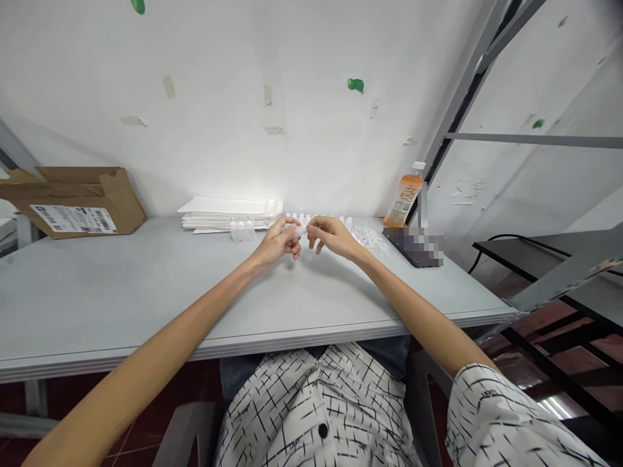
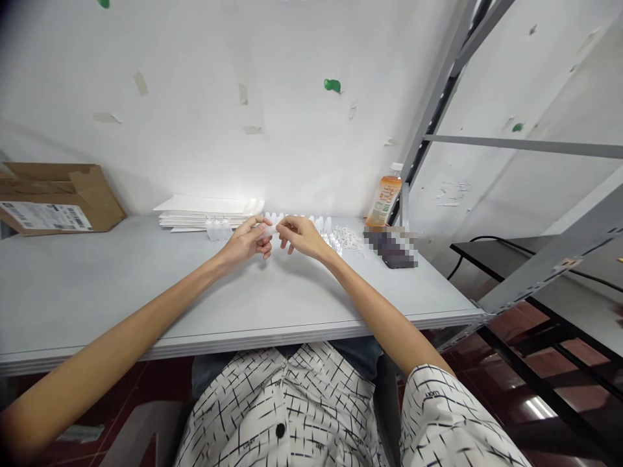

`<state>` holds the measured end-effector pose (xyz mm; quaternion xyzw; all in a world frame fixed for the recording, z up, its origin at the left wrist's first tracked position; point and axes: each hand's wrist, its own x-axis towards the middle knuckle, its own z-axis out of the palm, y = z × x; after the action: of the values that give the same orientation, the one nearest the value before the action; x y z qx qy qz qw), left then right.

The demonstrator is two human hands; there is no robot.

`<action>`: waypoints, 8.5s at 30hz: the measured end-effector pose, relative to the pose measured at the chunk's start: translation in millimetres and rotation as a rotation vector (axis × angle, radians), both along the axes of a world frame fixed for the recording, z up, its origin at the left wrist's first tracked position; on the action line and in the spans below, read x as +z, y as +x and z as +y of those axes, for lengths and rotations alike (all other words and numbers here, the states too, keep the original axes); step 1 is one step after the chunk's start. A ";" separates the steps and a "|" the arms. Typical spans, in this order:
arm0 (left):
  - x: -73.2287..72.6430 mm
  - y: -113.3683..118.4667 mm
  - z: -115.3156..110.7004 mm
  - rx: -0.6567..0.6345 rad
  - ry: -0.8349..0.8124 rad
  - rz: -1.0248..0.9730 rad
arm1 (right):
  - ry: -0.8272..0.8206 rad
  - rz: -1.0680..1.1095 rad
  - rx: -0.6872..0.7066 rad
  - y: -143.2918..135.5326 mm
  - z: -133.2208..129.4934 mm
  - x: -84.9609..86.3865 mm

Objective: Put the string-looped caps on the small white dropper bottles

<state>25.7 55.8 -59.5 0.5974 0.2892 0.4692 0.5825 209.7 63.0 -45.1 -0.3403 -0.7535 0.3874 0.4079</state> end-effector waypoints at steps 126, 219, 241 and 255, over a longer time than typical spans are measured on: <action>-11.5 -7.2 9.9 0.275 0.513 0.600 | -0.046 0.237 -0.001 4.6 11.0 -5.9; 25.2 -90.9 44.6 0.995 0.636 0.745 | 0.309 -0.672 -0.293 -115.3 77.3 19.1; -6.6 -18.5 17.5 0.570 0.938 0.909 | 0.409 -0.711 -0.735 86.2 59.4 14.0; -11.0 -20.8 17.1 0.414 0.798 0.991 | 0.365 -0.834 -0.614 79.2 63.2 -10.5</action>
<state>5.0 72.9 -70.5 0.8442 0.4353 0.3125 0.0130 289.0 126.2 -55.6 -0.5928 -0.7724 -0.0539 0.2216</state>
